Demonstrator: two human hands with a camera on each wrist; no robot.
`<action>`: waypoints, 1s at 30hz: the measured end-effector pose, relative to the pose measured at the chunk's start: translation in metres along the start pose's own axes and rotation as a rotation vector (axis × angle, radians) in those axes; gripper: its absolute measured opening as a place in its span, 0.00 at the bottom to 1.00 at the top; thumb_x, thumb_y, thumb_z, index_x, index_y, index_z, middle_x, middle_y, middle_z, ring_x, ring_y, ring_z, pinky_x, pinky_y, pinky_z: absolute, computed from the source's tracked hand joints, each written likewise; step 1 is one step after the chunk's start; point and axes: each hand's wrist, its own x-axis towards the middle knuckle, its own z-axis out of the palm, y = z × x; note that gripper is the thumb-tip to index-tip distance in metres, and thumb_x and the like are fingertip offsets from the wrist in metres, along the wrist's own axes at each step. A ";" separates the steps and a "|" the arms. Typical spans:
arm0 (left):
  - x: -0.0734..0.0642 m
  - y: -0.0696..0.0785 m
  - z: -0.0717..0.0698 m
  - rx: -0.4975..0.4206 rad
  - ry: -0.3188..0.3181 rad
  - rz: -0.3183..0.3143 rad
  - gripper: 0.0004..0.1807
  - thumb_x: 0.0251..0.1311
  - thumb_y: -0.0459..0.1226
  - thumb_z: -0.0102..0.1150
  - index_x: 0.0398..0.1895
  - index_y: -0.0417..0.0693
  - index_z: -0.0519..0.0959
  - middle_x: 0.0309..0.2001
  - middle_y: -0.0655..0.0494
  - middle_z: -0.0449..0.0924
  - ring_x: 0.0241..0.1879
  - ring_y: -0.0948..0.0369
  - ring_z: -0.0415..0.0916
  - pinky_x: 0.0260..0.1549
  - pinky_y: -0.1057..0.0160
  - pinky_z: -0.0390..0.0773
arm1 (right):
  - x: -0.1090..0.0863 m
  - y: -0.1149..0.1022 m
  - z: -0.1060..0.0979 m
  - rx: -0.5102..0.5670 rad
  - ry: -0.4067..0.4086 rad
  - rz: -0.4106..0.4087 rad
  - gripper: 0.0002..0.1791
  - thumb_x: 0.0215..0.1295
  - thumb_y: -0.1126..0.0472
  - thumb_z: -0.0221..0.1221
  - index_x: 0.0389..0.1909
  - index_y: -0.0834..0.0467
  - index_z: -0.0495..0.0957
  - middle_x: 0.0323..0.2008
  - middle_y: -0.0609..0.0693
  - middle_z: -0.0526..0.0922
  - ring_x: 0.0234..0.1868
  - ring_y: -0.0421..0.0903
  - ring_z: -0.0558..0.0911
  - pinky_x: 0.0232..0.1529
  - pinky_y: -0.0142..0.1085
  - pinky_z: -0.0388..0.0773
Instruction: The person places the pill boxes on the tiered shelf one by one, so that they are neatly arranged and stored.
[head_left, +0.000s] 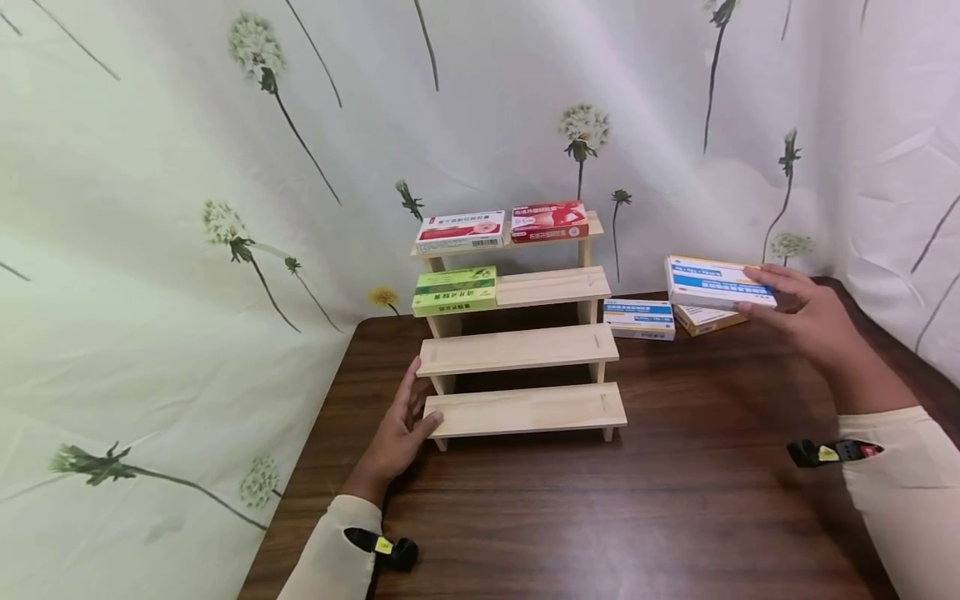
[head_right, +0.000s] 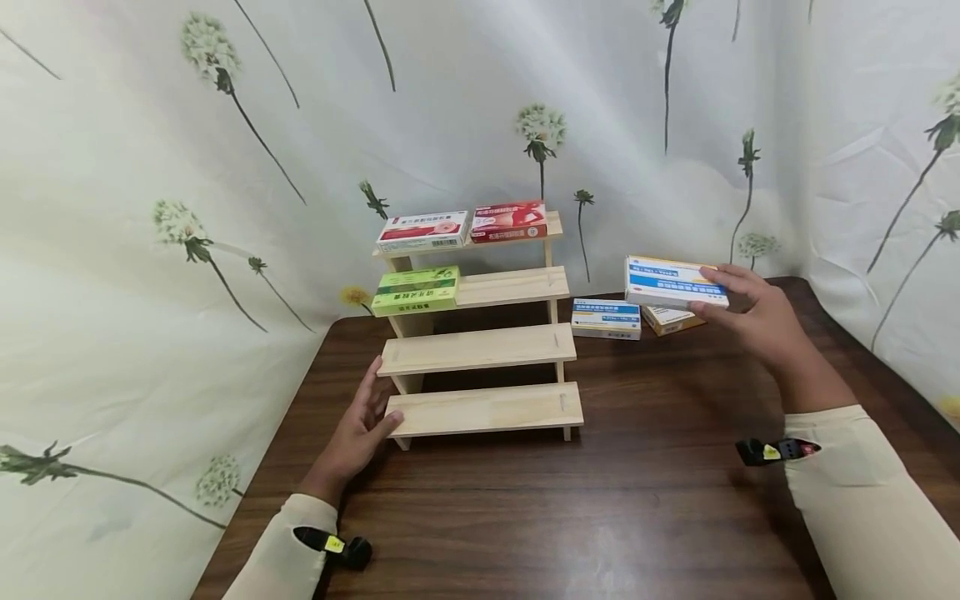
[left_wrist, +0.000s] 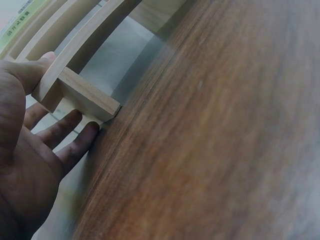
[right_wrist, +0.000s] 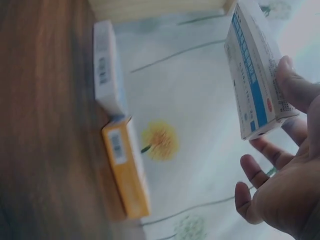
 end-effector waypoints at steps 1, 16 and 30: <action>0.000 0.000 0.000 -0.001 0.000 0.000 0.54 0.80 0.34 0.62 0.92 0.67 0.35 0.88 0.36 0.51 0.86 0.36 0.52 0.79 0.35 0.58 | 0.001 -0.004 0.000 0.008 0.004 -0.006 0.37 0.72 0.56 0.73 0.79 0.56 0.73 0.80 0.70 0.68 0.65 0.34 0.69 0.50 0.14 0.61; 0.000 -0.001 0.001 -0.006 0.001 0.001 0.54 0.79 0.34 0.62 0.92 0.60 0.35 0.87 0.35 0.53 0.86 0.35 0.52 0.78 0.33 0.60 | 0.007 -0.052 0.010 0.045 -0.065 -0.027 0.36 0.73 0.56 0.73 0.79 0.57 0.73 0.78 0.63 0.70 0.65 0.44 0.73 0.48 0.18 0.69; 0.000 0.000 0.000 -0.001 -0.002 -0.004 0.54 0.79 0.33 0.62 0.92 0.63 0.35 0.87 0.35 0.53 0.86 0.36 0.53 0.77 0.37 0.63 | 0.025 -0.095 0.042 0.044 -0.168 -0.102 0.37 0.75 0.55 0.70 0.81 0.56 0.71 0.82 0.65 0.67 0.74 0.65 0.72 0.62 0.46 0.75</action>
